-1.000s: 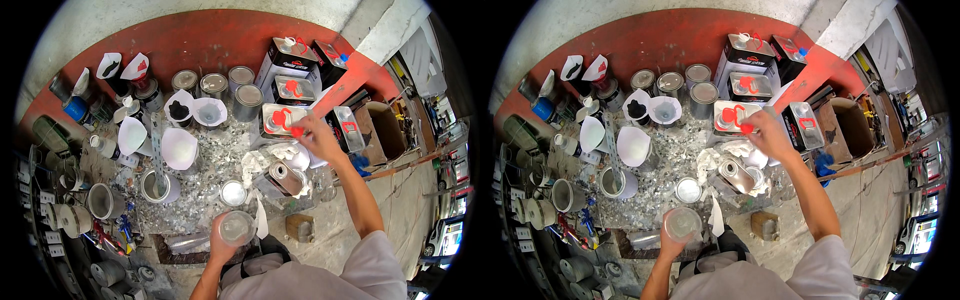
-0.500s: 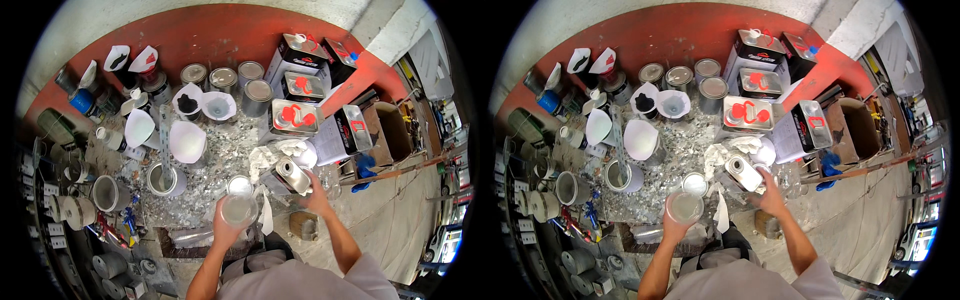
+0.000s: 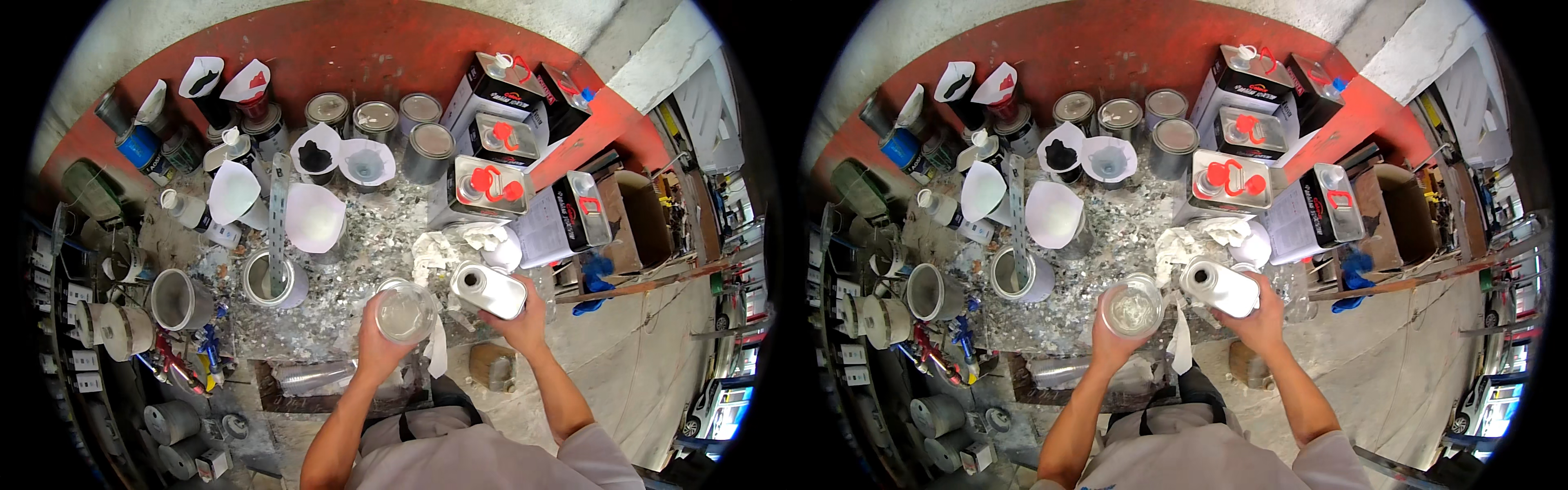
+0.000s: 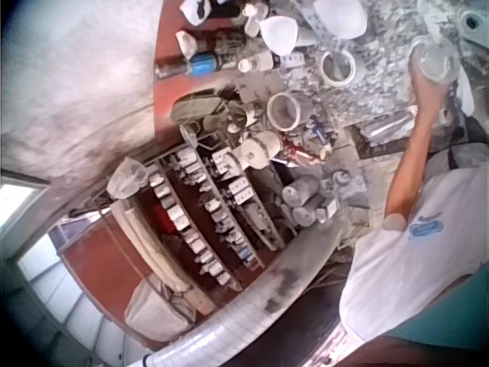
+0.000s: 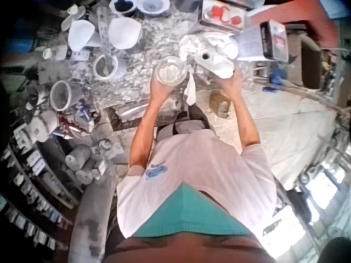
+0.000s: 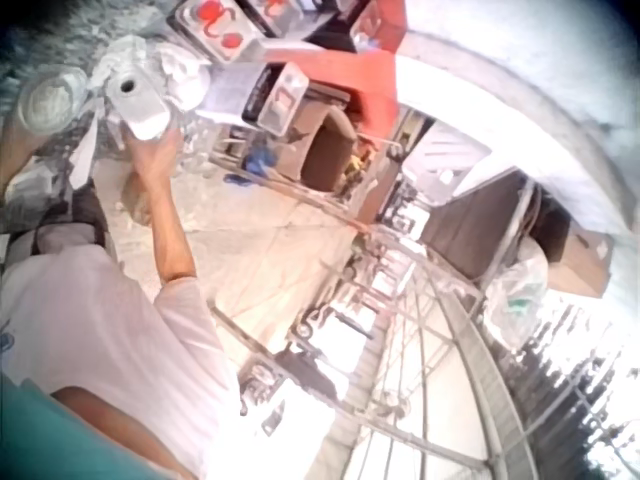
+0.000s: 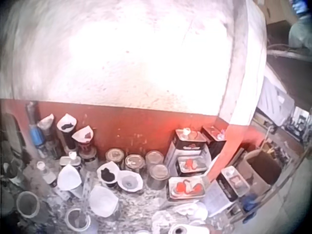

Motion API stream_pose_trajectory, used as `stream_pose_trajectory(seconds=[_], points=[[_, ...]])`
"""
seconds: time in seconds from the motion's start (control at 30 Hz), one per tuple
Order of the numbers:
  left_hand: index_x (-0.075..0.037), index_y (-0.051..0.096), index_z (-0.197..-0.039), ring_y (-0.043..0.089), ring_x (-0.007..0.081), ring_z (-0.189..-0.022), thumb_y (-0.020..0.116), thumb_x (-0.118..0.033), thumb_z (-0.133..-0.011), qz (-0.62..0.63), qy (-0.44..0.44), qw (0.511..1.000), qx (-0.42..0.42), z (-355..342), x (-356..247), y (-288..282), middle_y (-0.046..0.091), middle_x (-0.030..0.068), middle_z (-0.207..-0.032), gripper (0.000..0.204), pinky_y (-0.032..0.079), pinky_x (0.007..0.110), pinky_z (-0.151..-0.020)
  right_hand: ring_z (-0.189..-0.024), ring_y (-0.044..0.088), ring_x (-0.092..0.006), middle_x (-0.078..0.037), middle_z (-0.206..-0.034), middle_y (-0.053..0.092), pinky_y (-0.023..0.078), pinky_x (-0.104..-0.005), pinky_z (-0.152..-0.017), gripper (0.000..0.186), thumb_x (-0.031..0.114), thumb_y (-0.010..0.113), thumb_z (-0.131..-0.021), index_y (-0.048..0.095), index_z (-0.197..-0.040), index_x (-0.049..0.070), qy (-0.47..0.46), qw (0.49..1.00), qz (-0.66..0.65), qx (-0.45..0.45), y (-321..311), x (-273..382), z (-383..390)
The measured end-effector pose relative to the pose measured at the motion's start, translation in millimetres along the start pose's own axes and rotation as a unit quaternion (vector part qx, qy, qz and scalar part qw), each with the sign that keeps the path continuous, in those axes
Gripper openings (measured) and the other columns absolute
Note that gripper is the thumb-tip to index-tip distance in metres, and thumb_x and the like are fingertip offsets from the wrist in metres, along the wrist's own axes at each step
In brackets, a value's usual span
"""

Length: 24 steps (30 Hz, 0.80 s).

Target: The person opens a paint can and stirs the contents with a metal stick. They then pour a liquid from a rectangular tin into a clear measuring cup, stir the mixture, and pour it back into the paint can. The person repeats the pouring and stirring steps with the tin and cup.

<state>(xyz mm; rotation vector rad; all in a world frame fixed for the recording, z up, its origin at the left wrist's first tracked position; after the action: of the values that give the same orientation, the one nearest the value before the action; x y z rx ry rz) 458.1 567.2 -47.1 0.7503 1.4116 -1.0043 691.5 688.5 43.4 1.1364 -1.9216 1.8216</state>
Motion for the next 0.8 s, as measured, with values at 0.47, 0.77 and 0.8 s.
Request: stream_pose_trajectory(seconds=[0.47,0.77,0.8], points=[[-0.004,0.05,-0.131,0.056,0.0264,-0.117,0.092,-0.01,-0.06,-0.014,0.068,0.997,0.024,-13.6,-36.0,29.9,0.056,0.0118,-0.124,0.083,0.045,0.038,-0.1,-0.093,0.069,-0.0321,-0.013,-0.101,0.07,0.055,-0.0374,-0.079,0.067,0.02,0.092,-0.058,0.06,-0.115,0.008,-0.053,0.979,0.089,0.176,-49.5,49.1,-2.4],[-0.005,0.054,-0.127,0.053,0.0325,-0.116,0.091,-0.015,-0.061,-0.058,0.11,0.992,0.02,-13.5,-48.1,28.4,0.056,0.0136,-0.124,0.076,0.043,0.041,-0.099,-0.088,0.071,-0.0305,-0.014,-0.097,0.07,0.056,-0.0352,-0.078,0.066,0.02,0.092,-0.058,0.06,-0.113,0.005,-0.041,0.965,0.155,0.207,-50.3,63.6,-6.0],[-0.005,0.054,-0.127,0.052,0.0328,-0.116,0.091,-0.016,-0.062,-0.058,0.113,0.992,0.018,-13.6,-47.5,28.7,0.056,0.0135,-0.123,0.076,0.043,0.042,-0.1,-0.088,0.071,-0.031,-0.015,-0.096,0.07,0.056,-0.0354,-0.078,0.066,0.02,0.092,-0.058,0.059,-0.113,0.005,-0.041,0.964,0.159,0.208,-50.4,64.8,-6.4]])
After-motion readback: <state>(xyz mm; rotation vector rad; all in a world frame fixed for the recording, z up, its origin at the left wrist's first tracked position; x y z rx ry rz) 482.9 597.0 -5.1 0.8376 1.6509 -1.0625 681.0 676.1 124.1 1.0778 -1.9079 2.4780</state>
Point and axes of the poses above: each hand's wrist, its own z-axis away from the middle knuckle, its own y-axis out of the palm, x = y × z, the point moved 6 cm from there along -z, towards the middle knuckle
